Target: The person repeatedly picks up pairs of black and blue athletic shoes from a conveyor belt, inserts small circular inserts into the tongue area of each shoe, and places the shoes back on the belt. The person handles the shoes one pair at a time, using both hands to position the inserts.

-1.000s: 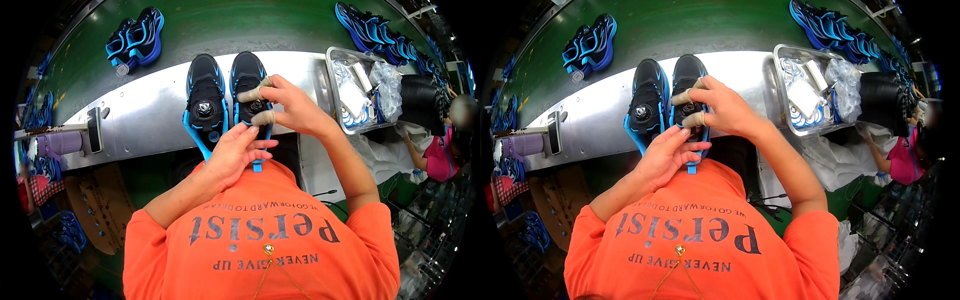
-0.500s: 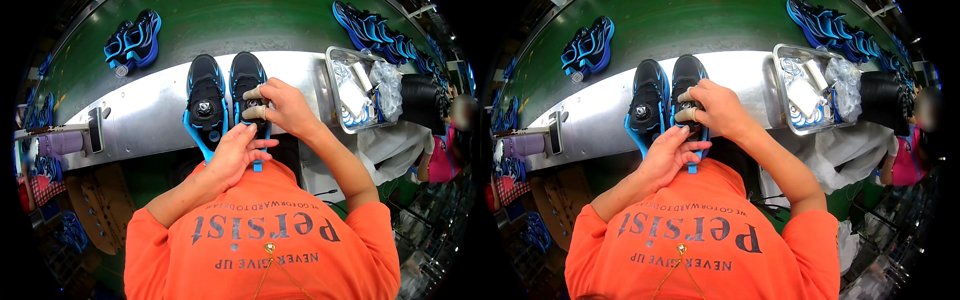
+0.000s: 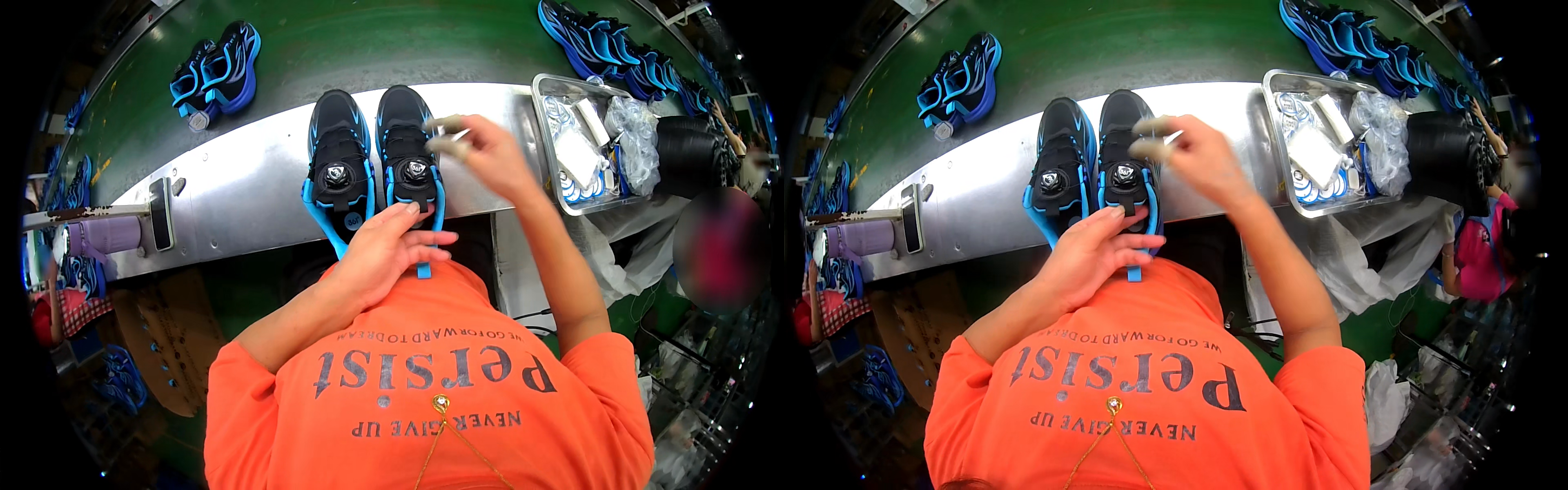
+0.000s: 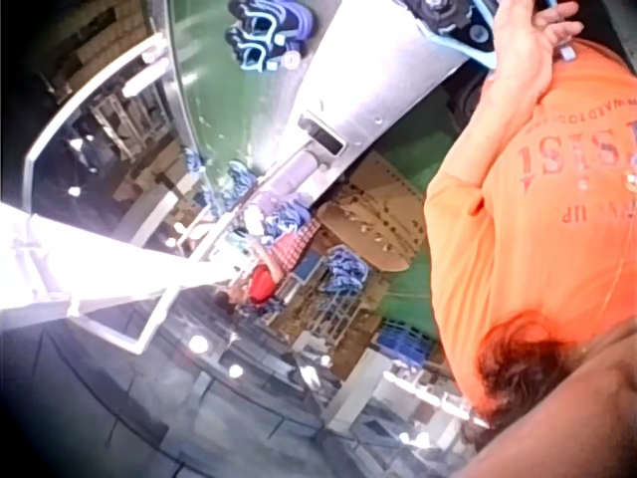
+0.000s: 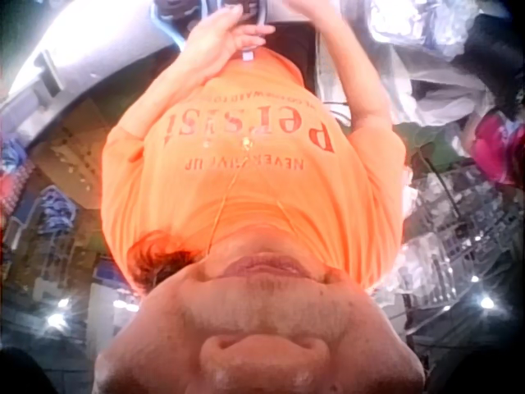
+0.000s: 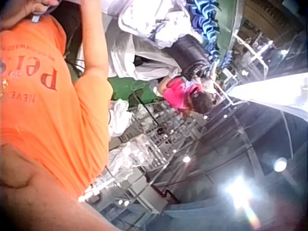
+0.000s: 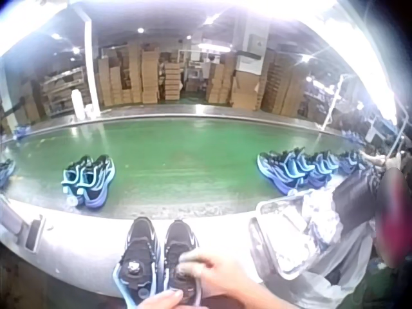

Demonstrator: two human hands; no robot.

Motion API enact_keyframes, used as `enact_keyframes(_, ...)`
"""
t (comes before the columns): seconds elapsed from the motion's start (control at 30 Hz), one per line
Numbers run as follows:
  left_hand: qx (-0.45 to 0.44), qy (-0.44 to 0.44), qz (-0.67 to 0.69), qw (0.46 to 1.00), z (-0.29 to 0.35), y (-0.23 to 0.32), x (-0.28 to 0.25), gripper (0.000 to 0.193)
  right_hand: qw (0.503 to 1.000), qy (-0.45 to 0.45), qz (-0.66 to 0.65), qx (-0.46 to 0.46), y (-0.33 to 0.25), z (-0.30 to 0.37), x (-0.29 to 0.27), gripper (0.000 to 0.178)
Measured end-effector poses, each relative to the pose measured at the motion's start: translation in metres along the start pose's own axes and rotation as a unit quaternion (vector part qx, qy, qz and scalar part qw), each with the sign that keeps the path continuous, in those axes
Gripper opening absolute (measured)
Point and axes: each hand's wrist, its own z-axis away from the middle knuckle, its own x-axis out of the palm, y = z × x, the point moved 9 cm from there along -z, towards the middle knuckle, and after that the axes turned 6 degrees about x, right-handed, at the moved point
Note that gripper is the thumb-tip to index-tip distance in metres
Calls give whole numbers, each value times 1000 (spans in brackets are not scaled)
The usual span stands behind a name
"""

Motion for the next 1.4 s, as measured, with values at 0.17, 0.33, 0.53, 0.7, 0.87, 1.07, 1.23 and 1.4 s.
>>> enact_keyframes(0.17,21,-70,-315,946,14,51,6,30,954,121,275,4,27,-1,-78,42)
enact_keyframes(0.33,235,-25,-801,550,-29,108,50,49,984,-94,117,-93,-31,29,22,84)
enact_keyframes(0.53,150,-93,-867,466,-72,91,58,51,995,-60,55,-66,8,18,37,83)
enact_keyframes(0.7,199,-183,-880,391,-78,76,77,41,992,-62,93,-62,20,18,32,83)
enact_keyframes(0.87,374,-175,-791,452,-50,96,81,22,990,-95,34,-94,3,21,14,76)
enact_keyframes(1.07,363,-94,-625,685,12,91,49,7,980,-75,111,-146,-33,22,6,44)
enact_keyframes(1.23,325,-65,-567,754,29,83,26,5,988,-19,134,-72,-38,26,7,37)
enact_keyframes(1.4,384,63,-511,766,30,131,-13,13,976,33,190,-101,-37,34,14,36)
